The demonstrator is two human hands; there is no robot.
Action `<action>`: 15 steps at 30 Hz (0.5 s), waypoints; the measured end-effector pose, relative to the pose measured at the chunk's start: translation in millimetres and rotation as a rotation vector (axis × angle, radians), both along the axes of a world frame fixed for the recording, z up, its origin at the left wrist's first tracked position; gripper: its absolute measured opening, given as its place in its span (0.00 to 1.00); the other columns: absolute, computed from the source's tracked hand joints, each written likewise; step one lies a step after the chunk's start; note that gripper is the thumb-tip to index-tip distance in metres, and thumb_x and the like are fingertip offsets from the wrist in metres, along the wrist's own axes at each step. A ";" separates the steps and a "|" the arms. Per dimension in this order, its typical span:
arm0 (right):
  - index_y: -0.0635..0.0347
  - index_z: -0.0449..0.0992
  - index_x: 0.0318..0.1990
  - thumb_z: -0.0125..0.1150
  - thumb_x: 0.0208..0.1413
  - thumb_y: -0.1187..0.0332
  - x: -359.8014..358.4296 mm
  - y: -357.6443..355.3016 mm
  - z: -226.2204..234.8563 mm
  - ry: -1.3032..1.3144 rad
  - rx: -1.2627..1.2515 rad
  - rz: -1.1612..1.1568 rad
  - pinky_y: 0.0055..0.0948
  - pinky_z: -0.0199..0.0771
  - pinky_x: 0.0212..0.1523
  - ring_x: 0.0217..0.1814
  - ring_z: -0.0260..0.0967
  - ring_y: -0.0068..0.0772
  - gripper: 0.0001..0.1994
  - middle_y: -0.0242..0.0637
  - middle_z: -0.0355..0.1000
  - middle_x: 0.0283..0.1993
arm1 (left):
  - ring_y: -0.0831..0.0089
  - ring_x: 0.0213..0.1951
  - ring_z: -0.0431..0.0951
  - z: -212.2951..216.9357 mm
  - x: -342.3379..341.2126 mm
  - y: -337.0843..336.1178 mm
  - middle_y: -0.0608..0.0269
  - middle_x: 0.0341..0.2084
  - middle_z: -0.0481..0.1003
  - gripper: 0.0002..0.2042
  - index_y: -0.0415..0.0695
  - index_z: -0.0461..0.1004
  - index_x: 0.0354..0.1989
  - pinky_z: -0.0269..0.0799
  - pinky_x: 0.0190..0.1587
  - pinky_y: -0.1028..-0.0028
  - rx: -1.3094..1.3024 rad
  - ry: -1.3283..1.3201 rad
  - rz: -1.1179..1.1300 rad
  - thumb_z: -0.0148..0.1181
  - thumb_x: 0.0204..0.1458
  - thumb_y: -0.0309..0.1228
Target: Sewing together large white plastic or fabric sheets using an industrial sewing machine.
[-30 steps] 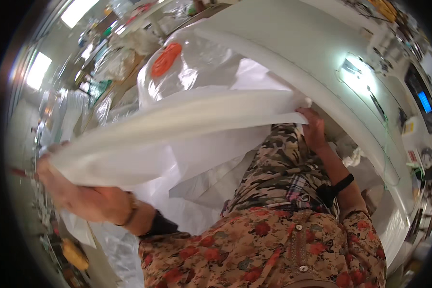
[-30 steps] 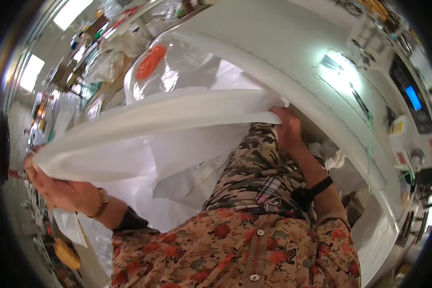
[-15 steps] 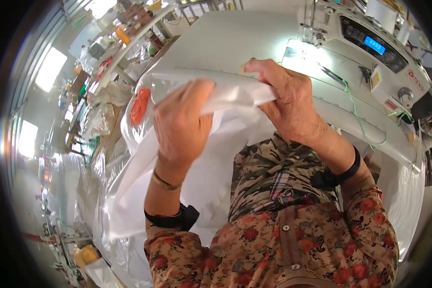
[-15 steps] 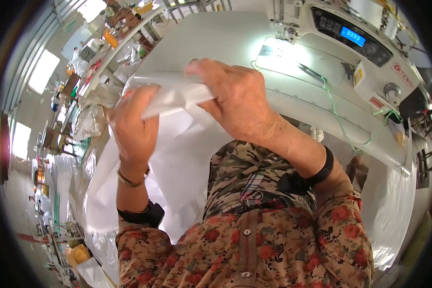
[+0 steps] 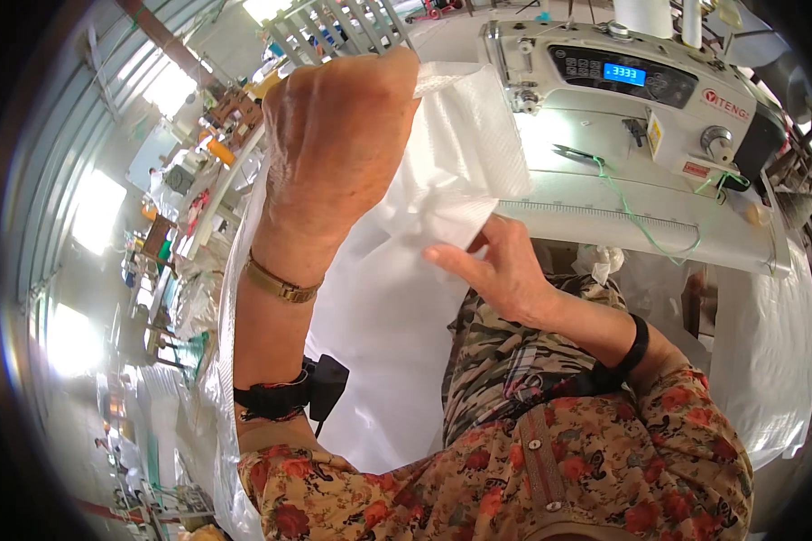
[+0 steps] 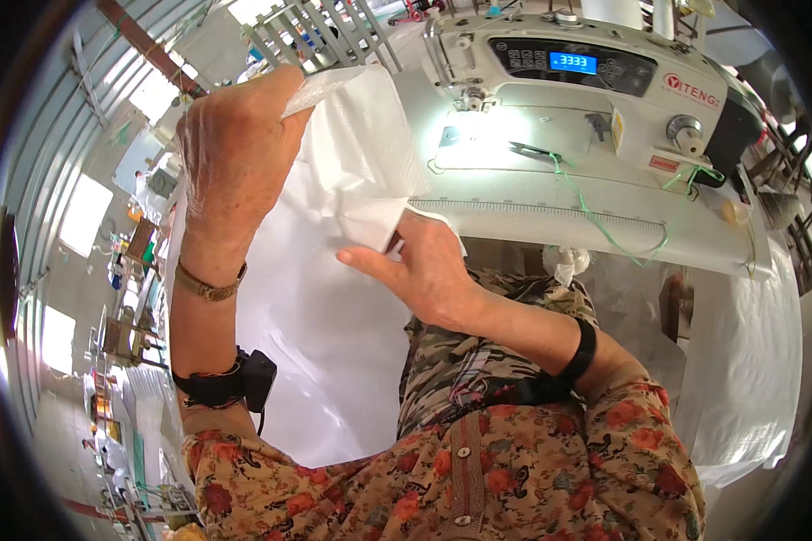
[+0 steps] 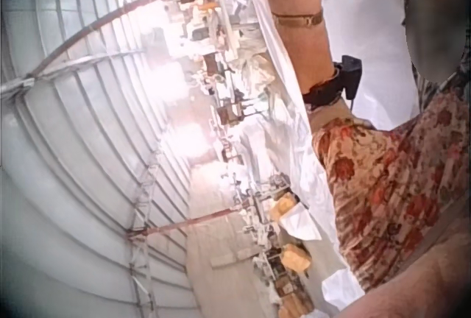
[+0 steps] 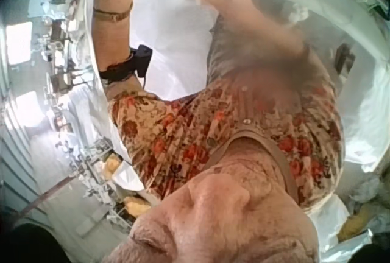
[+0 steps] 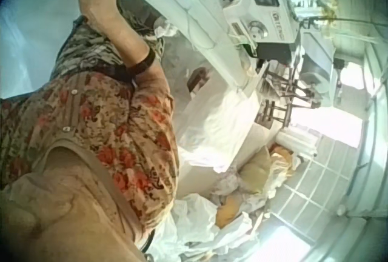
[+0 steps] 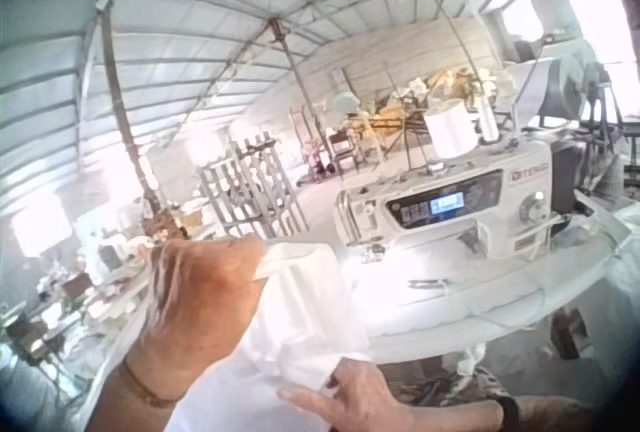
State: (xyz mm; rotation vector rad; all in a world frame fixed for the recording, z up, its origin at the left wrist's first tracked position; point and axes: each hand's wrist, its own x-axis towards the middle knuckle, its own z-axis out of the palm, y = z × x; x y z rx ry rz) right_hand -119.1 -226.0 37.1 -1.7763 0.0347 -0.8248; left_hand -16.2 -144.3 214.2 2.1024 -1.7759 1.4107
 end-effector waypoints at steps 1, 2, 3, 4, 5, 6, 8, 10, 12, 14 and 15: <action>0.69 0.76 0.46 0.64 0.59 0.58 1.4 -3.7 6.1 0.100 -0.047 -0.024 0.33 0.68 0.28 0.26 0.69 0.35 0.19 0.49 0.73 0.28 | 0.50 0.24 0.77 3.8 -2.1 -4.1 0.53 0.17 0.73 0.07 0.44 0.72 0.25 0.71 0.26 0.57 -0.020 -0.030 -0.008 0.64 0.46 0.30; 0.69 0.76 0.46 0.63 0.60 0.59 3.6 -10.5 13.2 0.204 -0.081 -0.045 0.34 0.68 0.28 0.26 0.69 0.37 0.19 0.51 0.72 0.28 | 0.49 0.25 0.76 8.1 -1.9 -8.1 0.52 0.18 0.73 0.06 0.45 0.73 0.26 0.70 0.27 0.57 -0.028 -0.054 0.002 0.64 0.47 0.32; 0.69 0.76 0.47 0.61 0.62 0.60 3.1 -15.1 19.4 0.330 -0.116 -0.078 0.36 0.67 0.29 0.26 0.69 0.39 0.18 0.54 0.72 0.28 | 0.48 0.25 0.75 11.4 0.6 -12.6 0.52 0.19 0.74 0.07 0.46 0.74 0.27 0.70 0.27 0.56 -0.069 -0.114 -0.055 0.64 0.49 0.33; 0.69 0.76 0.45 0.60 0.62 0.60 -1.9 -18.5 23.9 0.235 -0.086 0.009 0.37 0.67 0.29 0.26 0.68 0.40 0.17 0.53 0.71 0.27 | 0.48 0.26 0.76 19.5 8.5 -14.6 0.52 0.20 0.74 0.06 0.47 0.75 0.29 0.71 0.28 0.56 -0.053 -0.141 -0.009 0.64 0.49 0.33; 0.69 0.76 0.43 0.59 0.63 0.61 -11.9 -24.2 27.0 0.161 -0.057 0.083 0.38 0.66 0.29 0.26 0.67 0.42 0.16 0.52 0.70 0.27 | 0.49 0.28 0.76 33.5 21.2 -13.5 0.52 0.22 0.75 0.05 0.49 0.75 0.31 0.71 0.29 0.56 -0.091 -0.248 -0.087 0.63 0.49 0.34; 0.69 0.76 0.41 0.58 0.63 0.62 -25.1 -31.4 28.9 0.085 -0.033 0.158 0.39 0.65 0.29 0.26 0.67 0.43 0.15 0.52 0.69 0.27 | 0.49 0.30 0.77 48.4 36.7 -8.5 0.52 0.25 0.76 0.06 0.50 0.76 0.35 0.72 0.29 0.56 -0.082 -0.283 -0.101 0.61 0.50 0.33; 0.69 0.76 0.39 0.56 0.64 0.63 -60.3 -49.0 24.8 -0.067 -0.168 0.285 0.37 0.66 0.31 0.27 0.66 0.41 0.14 0.48 0.69 0.28 | 0.49 0.31 0.77 81.8 75.6 8.0 0.53 0.26 0.77 0.07 0.52 0.77 0.40 0.72 0.31 0.58 -0.154 -0.279 0.163 0.58 0.55 0.36; 0.67 0.77 0.38 0.54 0.65 0.64 -101.6 -74.6 9.1 -0.211 -0.334 0.374 0.32 0.67 0.34 0.29 0.68 0.33 0.13 0.43 0.71 0.29 | 0.49 0.31 0.79 104.7 117.7 33.8 0.52 0.24 0.78 0.09 0.54 0.78 0.41 0.73 0.33 0.55 -0.442 -0.267 0.285 0.55 0.54 0.37; 0.66 0.78 0.38 0.54 0.65 0.63 -147.0 -98.9 -24.7 -0.113 -0.132 0.284 0.30 0.69 0.37 0.32 0.68 0.24 0.14 0.38 0.74 0.31 | 0.48 0.40 0.80 126.2 153.5 70.1 0.50 0.35 0.80 0.19 0.53 0.78 0.49 0.75 0.44 0.53 -0.535 -0.296 0.405 0.49 0.61 0.51; 0.66 0.78 0.37 0.54 0.65 0.61 -186.2 -134.5 -71.4 0.146 0.149 0.005 0.28 0.70 0.37 0.33 0.69 0.20 0.15 0.34 0.76 0.32 | 0.50 0.44 0.80 139.4 180.9 100.8 0.51 0.43 0.80 0.23 0.50 0.76 0.54 0.75 0.47 0.54 -0.523 -0.138 0.739 0.46 0.62 0.53; 0.67 0.78 0.36 0.54 0.65 0.60 -202.2 -156.1 -98.9 0.229 0.238 -0.119 0.27 0.70 0.37 0.33 0.70 0.20 0.16 0.34 0.77 0.31 | 0.51 0.44 0.80 137.8 191.3 113.3 0.51 0.43 0.80 0.24 0.50 0.76 0.54 0.75 0.47 0.54 -0.614 -0.146 0.721 0.43 0.63 0.53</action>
